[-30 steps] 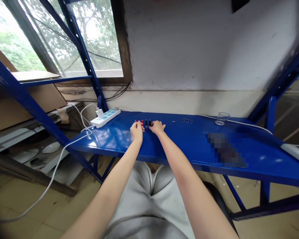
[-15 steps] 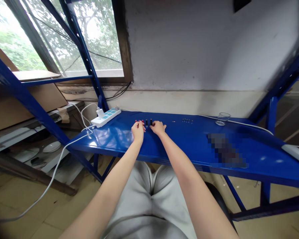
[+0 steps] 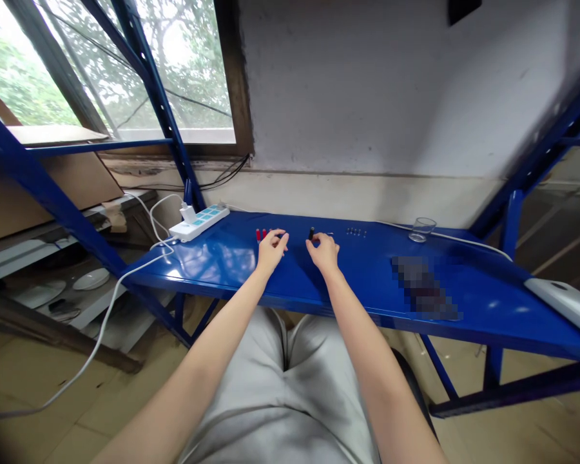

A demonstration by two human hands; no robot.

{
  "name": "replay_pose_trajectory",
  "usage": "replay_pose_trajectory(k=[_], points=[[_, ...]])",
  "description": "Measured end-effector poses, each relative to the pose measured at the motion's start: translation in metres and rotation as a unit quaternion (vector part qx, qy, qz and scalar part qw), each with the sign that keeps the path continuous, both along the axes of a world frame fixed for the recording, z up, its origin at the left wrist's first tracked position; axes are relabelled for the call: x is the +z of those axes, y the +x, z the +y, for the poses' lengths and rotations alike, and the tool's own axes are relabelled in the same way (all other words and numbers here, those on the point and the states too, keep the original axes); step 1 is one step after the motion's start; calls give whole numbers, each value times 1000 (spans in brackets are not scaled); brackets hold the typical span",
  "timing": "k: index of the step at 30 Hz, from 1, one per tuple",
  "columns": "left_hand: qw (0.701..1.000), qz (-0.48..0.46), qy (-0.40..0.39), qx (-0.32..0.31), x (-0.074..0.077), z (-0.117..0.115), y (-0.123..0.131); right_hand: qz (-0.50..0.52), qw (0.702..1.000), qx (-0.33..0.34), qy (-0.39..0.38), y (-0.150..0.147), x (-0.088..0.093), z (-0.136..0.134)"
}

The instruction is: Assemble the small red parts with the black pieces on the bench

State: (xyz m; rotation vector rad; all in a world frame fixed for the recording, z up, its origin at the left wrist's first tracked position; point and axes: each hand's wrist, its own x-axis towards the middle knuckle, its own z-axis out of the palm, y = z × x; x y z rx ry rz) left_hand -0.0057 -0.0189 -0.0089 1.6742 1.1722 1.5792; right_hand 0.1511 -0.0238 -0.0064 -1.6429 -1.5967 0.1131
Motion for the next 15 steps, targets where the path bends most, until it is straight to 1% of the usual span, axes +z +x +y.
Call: replay_pose_trajectory(k=[2,5,8,11,15], points=[[999,22,14,-32,-1,-2,2,-59,998,1,21,-1,-4,-1],[996,54,21,-68,-3,-1,3,-142,990,18,18,-6,-8,-1],[992,92,24,-79,-7,3,2,-197,980,37,9,-8,-8,-2],[991,111,22,-72,-9,7,2,-221,974,45,13,-8,-8,-3],[992,106,14,-68,-10,8,2,-201,978,40,27,-6,-7,-4]])
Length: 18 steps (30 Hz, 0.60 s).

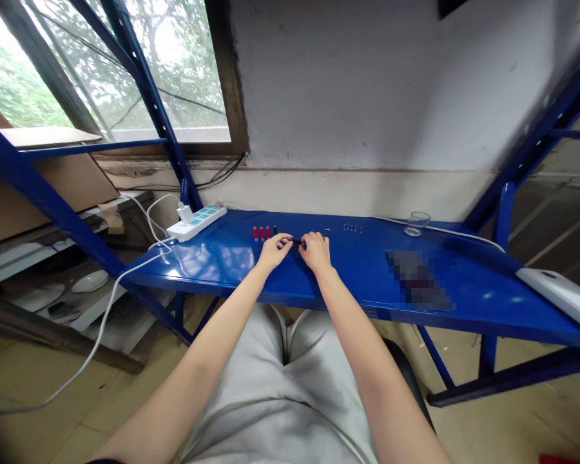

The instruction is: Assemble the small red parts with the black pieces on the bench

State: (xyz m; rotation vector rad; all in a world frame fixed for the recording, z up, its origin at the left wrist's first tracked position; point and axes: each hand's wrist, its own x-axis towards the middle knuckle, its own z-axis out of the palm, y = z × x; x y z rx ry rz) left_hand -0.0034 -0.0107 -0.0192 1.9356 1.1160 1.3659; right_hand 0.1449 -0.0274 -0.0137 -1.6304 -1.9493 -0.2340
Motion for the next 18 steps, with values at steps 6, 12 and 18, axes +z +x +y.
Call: replay_pose_trajectory(k=[6,12,18], points=[[1000,-3,-5,5,1,-3,0,61,998,9,18,1,1,0],[1000,-18,-11,12,2,-4,0,133,989,54,41,2,3,0],[999,-39,-18,-16,2,-3,0,214,974,42,65,0,6,-2]])
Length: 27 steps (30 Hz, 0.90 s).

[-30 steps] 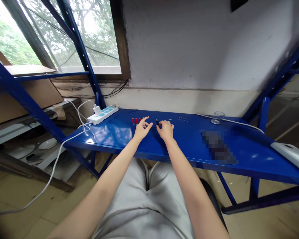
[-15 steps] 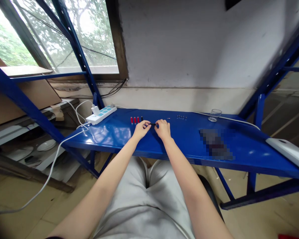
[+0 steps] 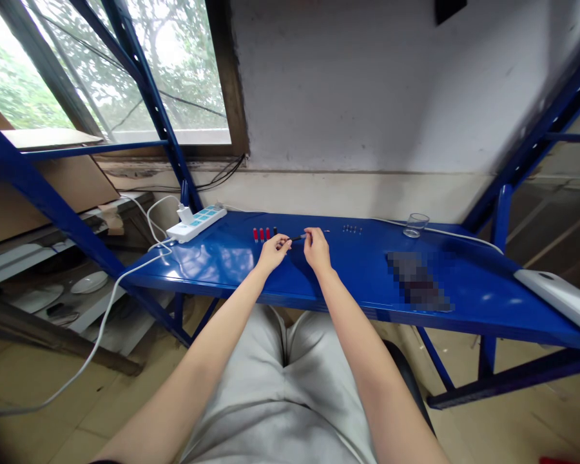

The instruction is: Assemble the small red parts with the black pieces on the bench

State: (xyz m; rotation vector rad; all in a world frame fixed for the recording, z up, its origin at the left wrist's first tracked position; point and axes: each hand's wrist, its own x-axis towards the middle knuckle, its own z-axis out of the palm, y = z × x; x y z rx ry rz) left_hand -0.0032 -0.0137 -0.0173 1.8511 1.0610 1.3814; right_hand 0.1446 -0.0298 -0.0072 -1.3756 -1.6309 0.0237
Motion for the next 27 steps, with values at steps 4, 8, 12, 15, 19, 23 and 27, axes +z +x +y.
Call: replay_pose_trajectory(k=[4,8,12,15,19,23,27], points=[[1000,2,10,-6,-1,2,0,29,998,-29,-48,-1,1,-3],[1000,9,17,-13,-3,4,0,-19,995,-21,-93,-1,0,-2],[999,-8,25,-22,-3,3,0,-56,994,-34,-86,-1,-2,1],[999,-20,20,-27,-2,3,1,-70,993,-39,-81,-2,-2,2],[999,-20,16,-34,-2,3,2,-73,994,-36,-75,-2,1,-1],[999,-4,14,-35,0,0,1,-78,994,-34,-73,-4,3,-3],[999,17,18,-34,3,-5,0,-83,993,-31,-78,-5,3,-2]])
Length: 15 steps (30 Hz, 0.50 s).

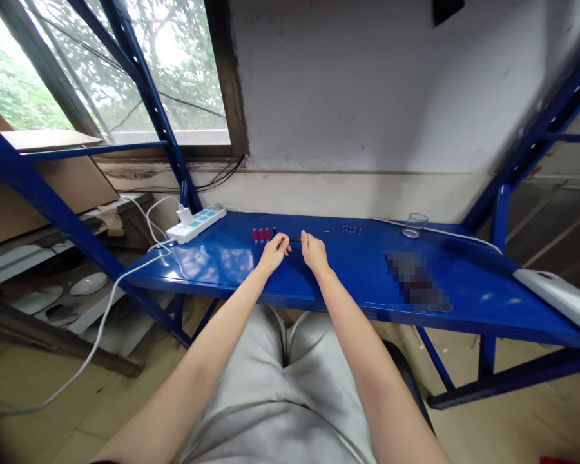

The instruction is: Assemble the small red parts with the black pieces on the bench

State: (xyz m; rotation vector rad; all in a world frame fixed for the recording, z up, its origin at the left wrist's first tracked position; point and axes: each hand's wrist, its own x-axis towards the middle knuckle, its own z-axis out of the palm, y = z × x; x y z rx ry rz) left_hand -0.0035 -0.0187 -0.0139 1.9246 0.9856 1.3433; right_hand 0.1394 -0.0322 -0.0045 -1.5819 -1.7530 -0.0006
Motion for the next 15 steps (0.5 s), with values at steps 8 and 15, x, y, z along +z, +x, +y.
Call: replay_pose_trajectory(k=[8,15], points=[[999,-8,-22,24,-1,1,3,14,1000,25,5,-2,0,-1],[999,-4,-24,47,2,-1,2,60,995,60,49,-2,-2,0]])
